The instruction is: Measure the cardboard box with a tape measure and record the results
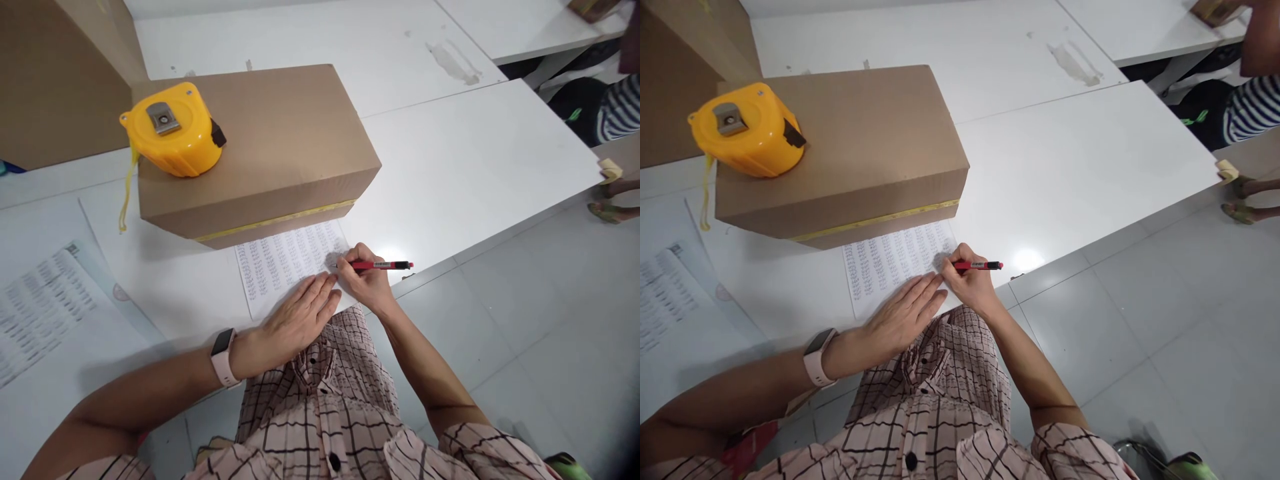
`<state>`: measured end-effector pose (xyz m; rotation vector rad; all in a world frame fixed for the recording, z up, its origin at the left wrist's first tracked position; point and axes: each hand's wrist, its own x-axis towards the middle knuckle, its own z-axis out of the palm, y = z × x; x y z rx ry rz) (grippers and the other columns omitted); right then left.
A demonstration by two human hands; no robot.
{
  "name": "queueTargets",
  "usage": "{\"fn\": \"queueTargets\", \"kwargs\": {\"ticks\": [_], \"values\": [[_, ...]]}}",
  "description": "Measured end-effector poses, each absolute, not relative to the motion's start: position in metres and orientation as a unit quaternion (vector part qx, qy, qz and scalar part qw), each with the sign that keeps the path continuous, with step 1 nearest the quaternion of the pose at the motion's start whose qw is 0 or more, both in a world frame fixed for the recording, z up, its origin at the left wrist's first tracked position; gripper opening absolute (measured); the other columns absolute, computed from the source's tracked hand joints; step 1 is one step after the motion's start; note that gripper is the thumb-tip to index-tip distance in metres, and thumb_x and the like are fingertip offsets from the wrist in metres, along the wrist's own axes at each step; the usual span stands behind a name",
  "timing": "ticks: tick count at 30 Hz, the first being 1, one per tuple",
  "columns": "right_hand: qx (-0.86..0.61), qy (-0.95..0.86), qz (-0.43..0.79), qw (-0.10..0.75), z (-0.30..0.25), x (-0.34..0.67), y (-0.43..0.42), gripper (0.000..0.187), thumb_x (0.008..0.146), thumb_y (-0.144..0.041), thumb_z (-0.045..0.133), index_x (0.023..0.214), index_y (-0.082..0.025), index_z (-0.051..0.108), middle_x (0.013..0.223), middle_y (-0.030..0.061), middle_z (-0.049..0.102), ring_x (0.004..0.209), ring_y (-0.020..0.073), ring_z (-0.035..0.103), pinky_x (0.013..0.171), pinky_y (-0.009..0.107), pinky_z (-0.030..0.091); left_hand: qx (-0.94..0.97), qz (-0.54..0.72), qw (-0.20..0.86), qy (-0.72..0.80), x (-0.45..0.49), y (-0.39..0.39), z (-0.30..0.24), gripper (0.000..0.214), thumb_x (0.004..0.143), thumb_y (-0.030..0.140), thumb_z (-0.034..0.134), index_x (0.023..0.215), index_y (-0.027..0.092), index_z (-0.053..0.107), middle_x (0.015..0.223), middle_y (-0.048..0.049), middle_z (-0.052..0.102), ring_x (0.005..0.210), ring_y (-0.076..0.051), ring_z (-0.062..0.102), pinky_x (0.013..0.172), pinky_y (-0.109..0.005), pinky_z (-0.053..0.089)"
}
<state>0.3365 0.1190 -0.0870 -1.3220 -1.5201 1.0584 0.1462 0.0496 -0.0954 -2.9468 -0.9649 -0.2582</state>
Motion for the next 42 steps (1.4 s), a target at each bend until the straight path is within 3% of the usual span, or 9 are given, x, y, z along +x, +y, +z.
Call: {"fn": "queueTargets", "kwargs": {"ticks": [5, 14, 42], "values": [[-0.532, -0.595, 0.416, 0.436, -0.0877, 0.3363, 0.1198, 0.024, 0.085, -0.022, 0.062, 0.067, -0.024, 0.046, 0.059, -0.0053, 0.047, 0.053, 0.0102, 0.040, 0.050, 0.028, 0.033, -0.946, -0.083, 0.018, -0.312, 0.1479, 0.0505, -0.0869, 0.060, 0.090, 0.017, 0.060, 0.143, -0.004, 0.042, 0.155, -0.0330, 0.041, 0.146, -0.042, 0.040, 0.124, -0.052, 0.030], [-0.533, -0.603, 0.409, 0.429, -0.0913, 0.3386, 0.1192, 0.022, 0.086, -0.022, 0.062, 0.070, -0.024, 0.047, 0.058, -0.0057, 0.046, 0.053, 0.0101, 0.039, 0.049, 0.028, 0.032, -0.941, -0.090, 0.035, -0.324, 0.1503, 0.0502, -0.0891, 0.054, 0.093, 0.016, 0.056, 0.142, 0.000, 0.044, 0.155, -0.0289, 0.044, 0.146, -0.038, 0.042, 0.124, -0.049, 0.031], [-0.532, -0.605, 0.406, 0.432, -0.0899, 0.3393, 0.1175, 0.025, 0.087, -0.022, 0.062, 0.070, -0.024, 0.045, 0.058, -0.0067, 0.043, 0.052, 0.0097, 0.037, 0.049, 0.028, 0.030, -0.942, -0.089, 0.025, -0.324, 0.1498, 0.0499, -0.0928, 0.055, 0.093, 0.016, 0.057, 0.143, 0.000, 0.044, 0.157, -0.0293, 0.041, 0.148, -0.038, 0.039, 0.123, -0.051, 0.031]]}}
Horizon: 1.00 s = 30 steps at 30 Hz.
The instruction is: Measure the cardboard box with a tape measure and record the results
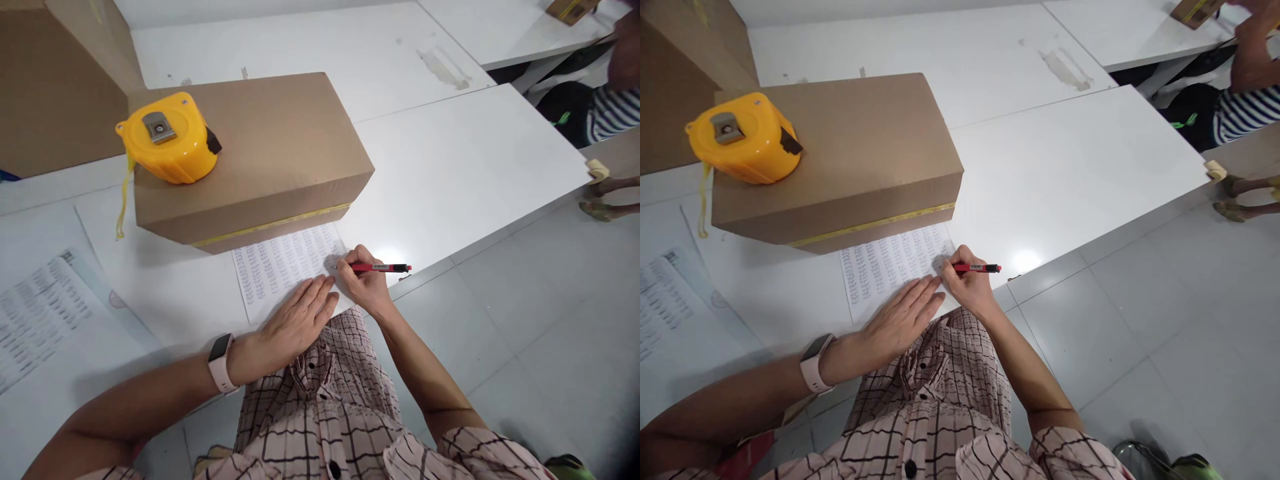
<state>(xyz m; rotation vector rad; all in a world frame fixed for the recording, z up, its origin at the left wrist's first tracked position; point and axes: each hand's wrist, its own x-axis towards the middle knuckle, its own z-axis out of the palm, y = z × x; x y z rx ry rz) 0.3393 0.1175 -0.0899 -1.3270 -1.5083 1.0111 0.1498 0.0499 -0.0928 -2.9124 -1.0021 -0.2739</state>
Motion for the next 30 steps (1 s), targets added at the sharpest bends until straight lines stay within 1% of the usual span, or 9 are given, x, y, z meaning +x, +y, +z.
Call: {"fn": "queueTargets", "kwargs": {"ticks": [3, 8, 14, 17, 20, 24, 27, 30], "values": [[-0.529, -0.606, 0.409, 0.431, -0.0902, 0.3392, 0.1183, 0.024, 0.087, -0.022, 0.062, 0.070, -0.024, 0.046, 0.059, -0.0062, 0.045, 0.053, 0.0098, 0.038, 0.049, 0.028, 0.030, -0.942, -0.087, 0.022, -0.323, 0.1503, 0.0500, -0.0918, 0.057, 0.092, 0.017, 0.058, 0.143, -0.001, 0.043, 0.157, -0.0300, 0.041, 0.148, -0.039, 0.038, 0.123, -0.051, 0.031], [-0.532, -0.596, 0.411, 0.440, -0.0912, 0.3390, 0.1188, 0.025, 0.087, -0.023, 0.062, 0.069, -0.024, 0.044, 0.059, -0.0067, 0.043, 0.052, 0.0093, 0.036, 0.050, 0.028, 0.029, -0.942, -0.087, 0.023, -0.323, 0.1498, 0.0502, -0.0883, 0.056, 0.091, 0.016, 0.058, 0.143, -0.001, 0.043, 0.156, -0.0300, 0.043, 0.147, -0.039, 0.040, 0.124, -0.051, 0.030], [-0.534, -0.590, 0.418, 0.438, -0.0921, 0.3389, 0.1181, 0.025, 0.089, -0.025, 0.062, 0.071, -0.024, 0.045, 0.059, -0.0063, 0.043, 0.053, 0.0099, 0.037, 0.050, 0.029, 0.029, -0.942, -0.078, 0.022, -0.326, 0.1489, 0.0493, -0.0906, 0.055, 0.094, 0.016, 0.054, 0.145, 0.001, 0.042, 0.159, -0.0278, 0.038, 0.150, -0.037, 0.035, 0.124, -0.050, 0.030], [-0.539, -0.597, 0.413, 0.427, -0.0918, 0.3393, 0.1185, 0.025, 0.088, -0.024, 0.063, 0.071, -0.025, 0.044, 0.059, -0.0061, 0.042, 0.053, 0.0104, 0.036, 0.051, 0.029, 0.029, -0.941, -0.082, 0.015, -0.328, 0.1490, 0.0489, -0.0924, 0.053, 0.096, 0.016, 0.053, 0.145, 0.001, 0.042, 0.159, -0.0282, 0.038, 0.151, -0.036, 0.034, 0.124, -0.050, 0.031], [-0.538, -0.597, 0.417, 0.426, -0.0906, 0.3397, 0.1192, 0.027, 0.087, -0.023, 0.064, 0.070, -0.025, 0.043, 0.058, -0.0065, 0.041, 0.053, 0.0102, 0.035, 0.050, 0.029, 0.028, -0.941, -0.088, 0.012, -0.327, 0.1492, 0.0490, -0.0941, 0.054, 0.095, 0.016, 0.054, 0.145, 0.000, 0.042, 0.159, -0.0286, 0.038, 0.151, -0.037, 0.034, 0.124, -0.051, 0.031], [-0.535, -0.590, 0.422, 0.434, -0.0903, 0.3382, 0.1190, 0.027, 0.087, -0.024, 0.063, 0.070, -0.024, 0.043, 0.059, -0.0067, 0.041, 0.053, 0.0099, 0.035, 0.051, 0.028, 0.028, -0.940, -0.098, 0.011, -0.327, 0.1497, 0.0492, -0.0951, 0.054, 0.094, 0.015, 0.055, 0.145, 0.000, 0.043, 0.158, -0.0283, 0.041, 0.150, -0.038, 0.035, 0.124, -0.051, 0.032], [-0.537, -0.591, 0.409, 0.442, -0.0916, 0.3371, 0.1170, 0.027, 0.088, -0.024, 0.063, 0.070, -0.024, 0.042, 0.059, -0.0066, 0.041, 0.054, 0.0102, 0.035, 0.051, 0.028, 0.028, -0.942, -0.092, 0.010, -0.324, 0.1489, 0.0493, -0.0927, 0.057, 0.093, 0.014, 0.057, 0.146, -0.001, 0.041, 0.159, -0.0295, 0.038, 0.150, -0.039, 0.034, 0.124, -0.052, 0.032], [-0.556, -0.572, 0.363, 0.482, -0.0909, 0.3432, 0.1177, 0.024, 0.092, -0.030, 0.061, 0.075, -0.024, 0.047, 0.064, -0.0051, 0.046, 0.056, 0.0111, 0.038, 0.053, 0.028, 0.031, -0.946, -0.083, 0.005, -0.313, 0.1465, 0.0497, -0.0897, 0.061, 0.092, 0.012, 0.059, 0.147, -0.003, 0.039, 0.160, -0.0313, 0.033, 0.151, -0.042, 0.032, 0.123, -0.053, 0.033]]}}
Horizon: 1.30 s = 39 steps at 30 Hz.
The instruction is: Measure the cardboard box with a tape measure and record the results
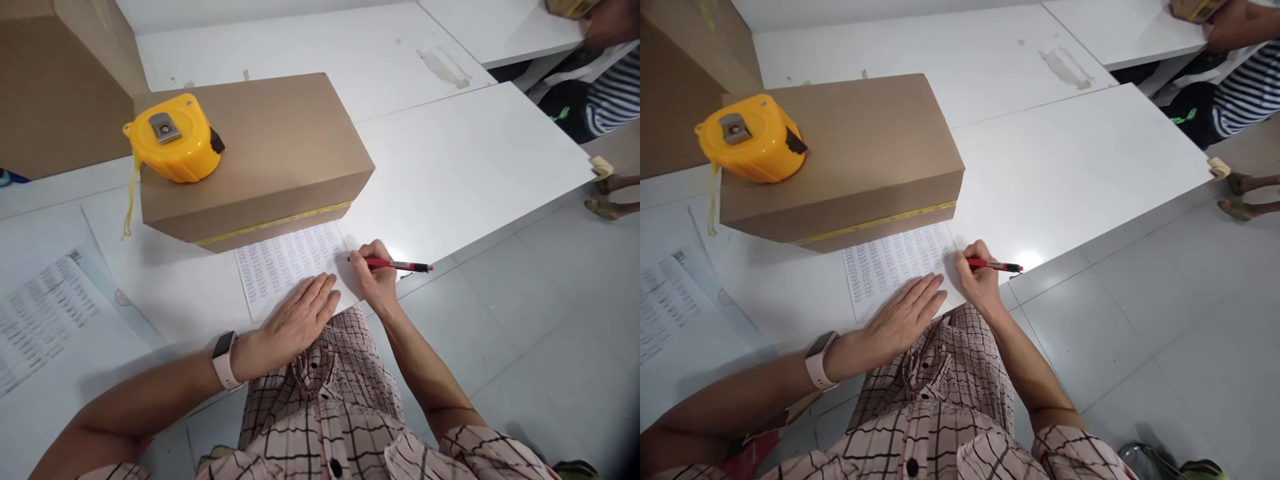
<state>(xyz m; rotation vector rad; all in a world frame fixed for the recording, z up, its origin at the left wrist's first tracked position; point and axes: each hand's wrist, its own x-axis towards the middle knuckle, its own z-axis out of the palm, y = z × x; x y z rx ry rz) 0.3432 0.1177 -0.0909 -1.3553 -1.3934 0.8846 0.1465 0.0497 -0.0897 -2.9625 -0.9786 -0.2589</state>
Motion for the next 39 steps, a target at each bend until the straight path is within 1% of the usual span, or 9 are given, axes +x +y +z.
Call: {"fn": "queueTargets", "kwargs": {"ticks": [4, 11, 15, 19, 23, 27, 30, 33, 39], "values": [[-0.591, -0.623, 0.223, 0.462, -0.085, 0.371, 0.133, 0.009, 0.096, -0.034, 0.057, 0.099, -0.025, 0.060, 0.091, 0.0027, 0.060, 0.076, 0.0169, 0.056, 0.067, 0.033, 0.045, -0.947, -0.088, -0.004, -0.308, 0.144, 0.050, -0.092, 0.059, 0.092, 0.007, 0.055, 0.148, -0.004, 0.039, 0.160, -0.0316, 0.033, 0.152, -0.041, 0.029, 0.123, -0.054, 0.034], [-0.599, -0.753, 0.029, 0.269, -0.096, 0.419, 0.173, 0.037, 0.090, -0.011, 0.045, 0.116, -0.026, 0.068, 0.107, 0.0138, 0.059, 0.099, 0.0304, 0.052, 0.082, 0.046, 0.047, -0.923, -0.196, -0.027, -0.329, 0.144, 0.057, -0.068, 0.042, 0.096, 0.018, 0.057, 0.136, 0.007, 0.051, 0.148, -0.0236, 0.054, 0.147, -0.033, 0.042, 0.114, -0.049, 0.046], [-0.592, -0.746, 0.001, 0.305, -0.113, 0.421, 0.181, 0.053, 0.090, -0.006, 0.036, 0.131, -0.023, 0.063, 0.108, 0.0158, 0.062, 0.098, 0.0311, 0.051, 0.084, 0.048, 0.047, -0.844, -0.372, 0.096, -0.374, 0.122, 0.077, -0.003, 0.038, 0.094, 0.019, 0.062, 0.131, 0.019, 0.053, 0.137, -0.0129, 0.064, 0.138, -0.027, 0.052, 0.111, -0.046, 0.048], [-0.591, -0.735, -0.004, 0.332, -0.120, 0.421, 0.183, 0.054, 0.090, -0.008, 0.035, 0.138, -0.020, 0.058, 0.107, 0.0157, 0.066, 0.099, 0.0312, 0.054, 0.084, 0.048, 0.049, -0.708, -0.421, 0.175, -0.540, 0.080, 0.117, 0.054, 0.047, 0.088, 0.026, 0.070, 0.132, 0.026, 0.053, 0.145, -0.0098, 0.057, 0.138, -0.032, 0.049, 0.118, -0.058, 0.034], [-0.590, -0.721, 0.007, 0.362, -0.119, 0.423, 0.180, 0.045, 0.094, -0.014, 0.039, 0.133, -0.018, 0.061, 0.104, 0.0154, 0.069, 0.097, 0.0307, 0.060, 0.080, 0.046, 0.053, -0.680, -0.352, 0.044, -0.642, 0.047, 0.160, 0.065, 0.064, 0.078, 0.039, 0.077, 0.135, 0.019, 0.053, 0.137, -0.0155, 0.061, 0.130, -0.036, 0.053, 0.109, -0.057, 0.043], [-0.587, -0.637, -0.023, 0.498, -0.103, 0.416, 0.165, 0.031, 0.096, -0.022, 0.045, 0.118, -0.021, 0.067, 0.103, 0.0152, 0.069, 0.093, 0.0286, 0.066, 0.078, 0.046, 0.055, -0.667, -0.412, -0.023, -0.620, 0.049, 0.164, 0.063, 0.066, 0.076, 0.041, 0.078, 0.134, 0.020, 0.052, 0.127, -0.0127, 0.066, 0.120, -0.031, 0.062, 0.106, -0.053, 0.047], [-0.534, -0.602, 0.091, 0.587, -0.065, 0.395, 0.147, 0.020, 0.097, -0.032, 0.052, 0.103, -0.024, 0.069, 0.101, 0.0130, 0.070, 0.091, 0.0266, 0.068, 0.079, 0.046, 0.058, -0.664, -0.458, -0.220, -0.549, 0.068, 0.145, 0.074, 0.069, 0.079, 0.047, 0.074, 0.137, 0.021, 0.048, 0.120, -0.0114, 0.070, 0.106, -0.027, 0.071, 0.094, -0.045, 0.057], [-0.406, -0.574, 0.446, 0.554, -0.010, 0.362, 0.137, 0.030, 0.099, -0.044, 0.054, 0.118, -0.025, 0.066, 0.107, 0.0103, 0.074, 0.095, 0.0237, 0.071, 0.082, 0.044, 0.060, -0.636, -0.419, -0.415, -0.498, 0.088, 0.127, 0.090, 0.067, 0.085, 0.052, 0.068, 0.140, 0.020, 0.046, 0.106, -0.0108, 0.075, 0.086, -0.026, 0.076, 0.079, -0.041, 0.062], [-0.246, -0.475, 0.731, 0.424, 0.052, 0.317, 0.150, 0.039, 0.099, -0.047, 0.053, 0.124, -0.020, 0.064, 0.110, 0.0135, 0.075, 0.101, 0.0238, 0.071, 0.088, 0.043, 0.059, -0.609, -0.412, -0.446, -0.510, 0.096, 0.117, 0.100, 0.062, 0.087, 0.053, 0.067, 0.136, 0.021, 0.046, 0.105, -0.0092, 0.077, 0.088, -0.025, 0.077, 0.083, -0.039, 0.061]]}}
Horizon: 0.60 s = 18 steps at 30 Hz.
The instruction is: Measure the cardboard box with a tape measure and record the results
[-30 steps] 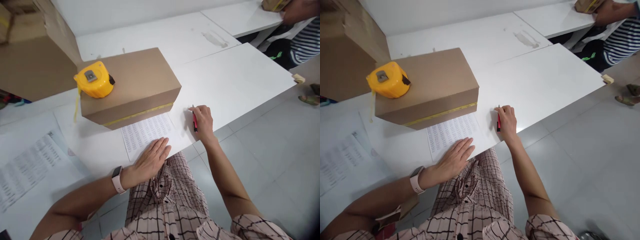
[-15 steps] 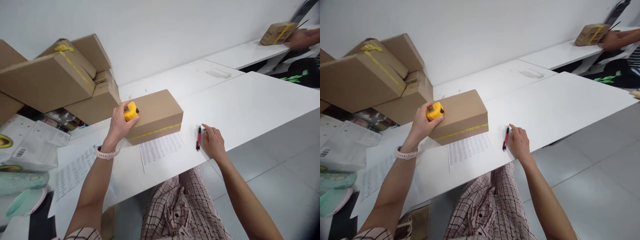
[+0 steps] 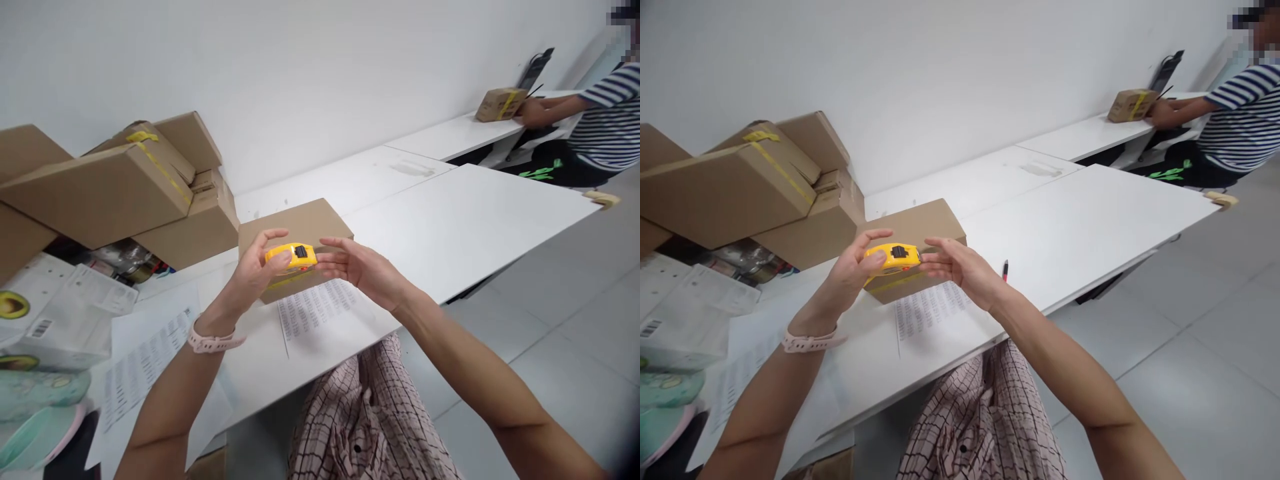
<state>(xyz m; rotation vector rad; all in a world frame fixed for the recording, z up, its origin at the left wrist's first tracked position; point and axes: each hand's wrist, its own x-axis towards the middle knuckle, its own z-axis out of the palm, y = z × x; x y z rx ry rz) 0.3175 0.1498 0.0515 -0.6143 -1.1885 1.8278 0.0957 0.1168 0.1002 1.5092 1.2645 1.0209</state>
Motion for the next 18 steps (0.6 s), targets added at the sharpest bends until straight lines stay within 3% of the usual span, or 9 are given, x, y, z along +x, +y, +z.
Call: {"fn": "queueTargets", "kwargs": {"ticks": [4, 7, 11, 15, 18], "values": [[-0.269, -0.487, 0.714, 0.425, 0.057, 0.313, 0.172, 0.031, 0.091, -0.048, 0.066, 0.105, -0.020, 0.067, 0.090, 0.0067, 0.071, 0.073, 0.0165, 0.064, 0.066, 0.033, 0.056, 0.608, 0.415, 0.436, 0.518, 0.070, 0.120, 0.098, 0.066, 0.084, 0.053, 0.071, 0.136, 0.022, 0.048, 0.100, -0.0076, 0.078, 0.087, -0.026, 0.077, 0.083, -0.040, 0.061], [-0.314, -0.475, 0.653, 0.500, 0.065, 0.318, 0.203, 0.025, 0.084, -0.039, 0.077, 0.089, -0.019, 0.063, 0.076, -0.0006, 0.062, 0.059, 0.0093, 0.049, 0.056, 0.026, 0.045, 0.593, 0.458, 0.378, 0.543, 0.038, 0.129, 0.101, 0.068, 0.079, 0.052, 0.075, 0.134, 0.021, 0.051, 0.098, -0.0067, 0.077, 0.082, -0.025, 0.076, 0.079, -0.039, 0.061], [-0.413, -0.435, 0.569, 0.562, 0.069, 0.327, 0.251, 0.021, 0.081, -0.025, 0.078, 0.081, -0.019, 0.058, 0.070, -0.0040, 0.054, 0.055, 0.0070, 0.039, 0.054, 0.024, 0.037, 0.516, 0.545, 0.309, 0.584, -0.014, 0.146, 0.102, 0.047, 0.075, 0.047, 0.078, 0.112, 0.020, 0.065, 0.096, -0.0037, 0.075, 0.084, -0.022, 0.072, 0.074, -0.032, 0.058], [-0.526, -0.446, 0.513, 0.511, 0.054, 0.321, 0.281, 0.021, 0.085, -0.022, 0.071, 0.074, -0.020, 0.053, 0.066, -0.0035, 0.049, 0.058, 0.0087, 0.041, 0.055, 0.024, 0.035, 0.457, 0.571, 0.274, 0.625, -0.065, 0.155, 0.088, 0.040, 0.063, 0.048, 0.083, 0.089, 0.020, 0.070, 0.095, -0.0059, 0.072, 0.095, -0.027, 0.067, 0.072, -0.031, 0.056], [-0.560, -0.471, 0.505, 0.457, 0.039, 0.312, 0.288, 0.019, 0.086, -0.027, 0.070, 0.076, -0.020, 0.055, 0.075, 0.0006, 0.059, 0.068, 0.0120, 0.051, 0.060, 0.026, 0.039, 0.438, 0.561, 0.287, 0.641, -0.087, 0.153, 0.076, 0.045, 0.058, 0.050, 0.085, 0.087, 0.019, 0.071, 0.097, -0.0077, 0.072, 0.098, -0.028, 0.066, 0.070, -0.030, 0.054]]}}
